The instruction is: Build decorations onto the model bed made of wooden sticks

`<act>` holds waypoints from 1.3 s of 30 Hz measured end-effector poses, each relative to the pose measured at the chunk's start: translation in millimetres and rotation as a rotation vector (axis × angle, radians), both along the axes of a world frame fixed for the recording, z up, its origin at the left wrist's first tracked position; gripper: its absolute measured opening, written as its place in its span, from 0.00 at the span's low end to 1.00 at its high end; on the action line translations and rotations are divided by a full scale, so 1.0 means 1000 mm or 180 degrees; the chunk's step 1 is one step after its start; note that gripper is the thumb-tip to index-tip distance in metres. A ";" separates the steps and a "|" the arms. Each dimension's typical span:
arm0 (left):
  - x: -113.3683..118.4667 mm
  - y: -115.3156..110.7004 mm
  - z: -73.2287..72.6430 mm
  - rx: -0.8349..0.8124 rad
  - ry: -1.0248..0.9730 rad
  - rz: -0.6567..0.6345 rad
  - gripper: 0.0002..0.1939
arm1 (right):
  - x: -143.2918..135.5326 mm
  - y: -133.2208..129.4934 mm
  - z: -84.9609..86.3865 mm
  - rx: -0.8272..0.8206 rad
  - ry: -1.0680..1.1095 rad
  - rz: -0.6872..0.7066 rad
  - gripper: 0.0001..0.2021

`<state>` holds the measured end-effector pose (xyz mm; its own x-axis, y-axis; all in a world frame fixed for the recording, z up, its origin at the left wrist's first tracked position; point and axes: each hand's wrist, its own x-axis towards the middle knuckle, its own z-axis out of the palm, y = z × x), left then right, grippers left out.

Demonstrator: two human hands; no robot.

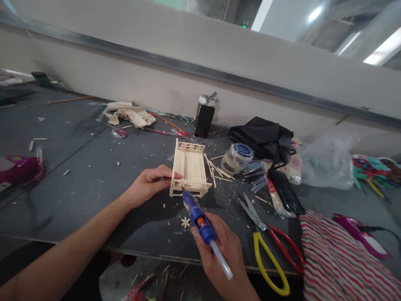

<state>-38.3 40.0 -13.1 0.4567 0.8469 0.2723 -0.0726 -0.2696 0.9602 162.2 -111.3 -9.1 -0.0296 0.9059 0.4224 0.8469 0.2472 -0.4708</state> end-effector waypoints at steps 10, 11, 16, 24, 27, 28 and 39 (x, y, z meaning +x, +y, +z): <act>0.000 -0.001 -0.001 0.0023 -0.0013 0.0030 0.10 | -0.001 0.000 0.002 0.0067 -0.0058 0.0075 0.09; 0.000 -0.001 -0.001 0.0011 -0.0022 0.0032 0.10 | 0.000 0.001 0.002 0.0070 -0.0071 0.0099 0.10; 0.000 -0.001 -0.001 -0.0012 -0.0039 0.0000 0.10 | 0.000 0.002 0.001 0.0077 -0.0081 0.0086 0.09; 0.000 -0.001 0.000 -0.0002 -0.0017 0.0008 0.10 | 0.002 -0.001 -0.003 0.0134 -0.0130 0.0079 0.10; 0.001 0.000 -0.001 -0.0042 -0.0031 0.0010 0.10 | 0.001 -0.001 -0.002 0.0149 -0.0116 0.0086 0.10; 0.001 0.000 -0.001 -0.0051 -0.0034 0.0007 0.10 | 0.001 -0.001 -0.002 0.0151 -0.0118 0.0084 0.10; 0.001 -0.001 -0.001 -0.0063 -0.0053 -0.0010 0.10 | 0.000 -0.001 -0.002 0.0111 -0.0079 0.0113 0.09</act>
